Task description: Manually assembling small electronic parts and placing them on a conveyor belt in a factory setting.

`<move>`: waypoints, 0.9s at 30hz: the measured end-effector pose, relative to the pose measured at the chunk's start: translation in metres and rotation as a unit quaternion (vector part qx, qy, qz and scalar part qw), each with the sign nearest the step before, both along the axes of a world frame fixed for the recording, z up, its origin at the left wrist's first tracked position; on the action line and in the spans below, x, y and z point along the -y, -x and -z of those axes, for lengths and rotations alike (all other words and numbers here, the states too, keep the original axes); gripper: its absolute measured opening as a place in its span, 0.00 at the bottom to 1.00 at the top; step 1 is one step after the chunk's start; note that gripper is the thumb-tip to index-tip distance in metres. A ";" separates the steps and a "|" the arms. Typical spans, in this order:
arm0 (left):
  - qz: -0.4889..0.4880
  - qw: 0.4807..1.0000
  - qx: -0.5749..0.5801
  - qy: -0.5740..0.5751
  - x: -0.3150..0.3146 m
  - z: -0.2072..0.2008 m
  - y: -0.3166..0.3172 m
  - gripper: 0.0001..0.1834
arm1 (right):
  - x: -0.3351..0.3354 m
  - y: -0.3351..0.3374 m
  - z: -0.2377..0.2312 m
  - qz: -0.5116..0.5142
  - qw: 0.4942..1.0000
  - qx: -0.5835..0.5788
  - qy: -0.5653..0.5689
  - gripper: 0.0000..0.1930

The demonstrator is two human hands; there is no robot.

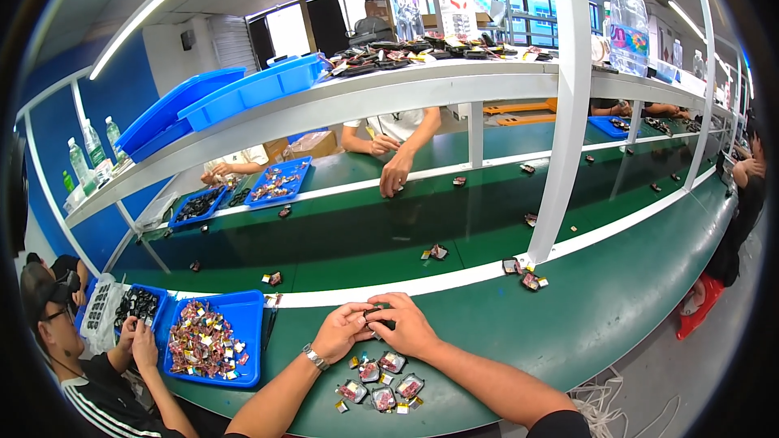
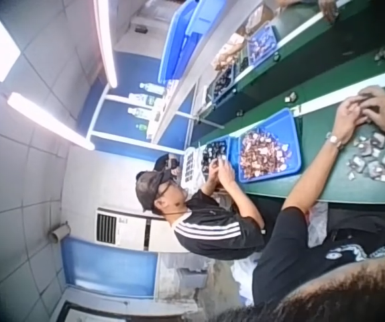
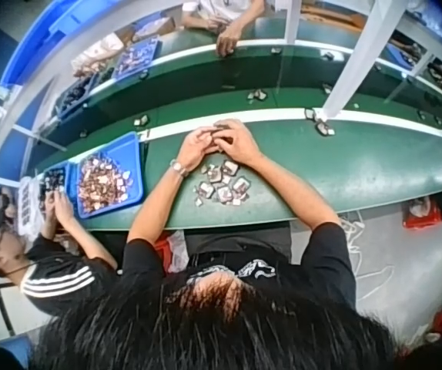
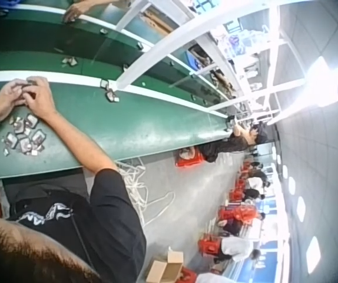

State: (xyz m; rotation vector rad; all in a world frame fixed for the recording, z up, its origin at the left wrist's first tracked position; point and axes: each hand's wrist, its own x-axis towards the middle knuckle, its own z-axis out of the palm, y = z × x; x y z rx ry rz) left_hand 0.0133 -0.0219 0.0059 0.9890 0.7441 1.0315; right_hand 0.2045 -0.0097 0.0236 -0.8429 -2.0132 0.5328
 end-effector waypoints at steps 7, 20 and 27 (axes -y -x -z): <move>-0.027 0.999 -0.005 -0.024 0.002 0.001 -0.003 0.15 | 0.000 0.003 0.001 -0.015 1.000 -0.022 -0.014 0.09; -0.033 0.999 0.029 -0.009 0.002 -0.005 -0.005 0.16 | 0.004 0.007 -0.009 0.043 0.992 -0.011 -0.119 0.07; -0.032 0.999 0.037 -0.005 0.002 -0.003 -0.004 0.16 | 0.007 0.008 -0.013 0.042 0.989 0.002 -0.142 0.08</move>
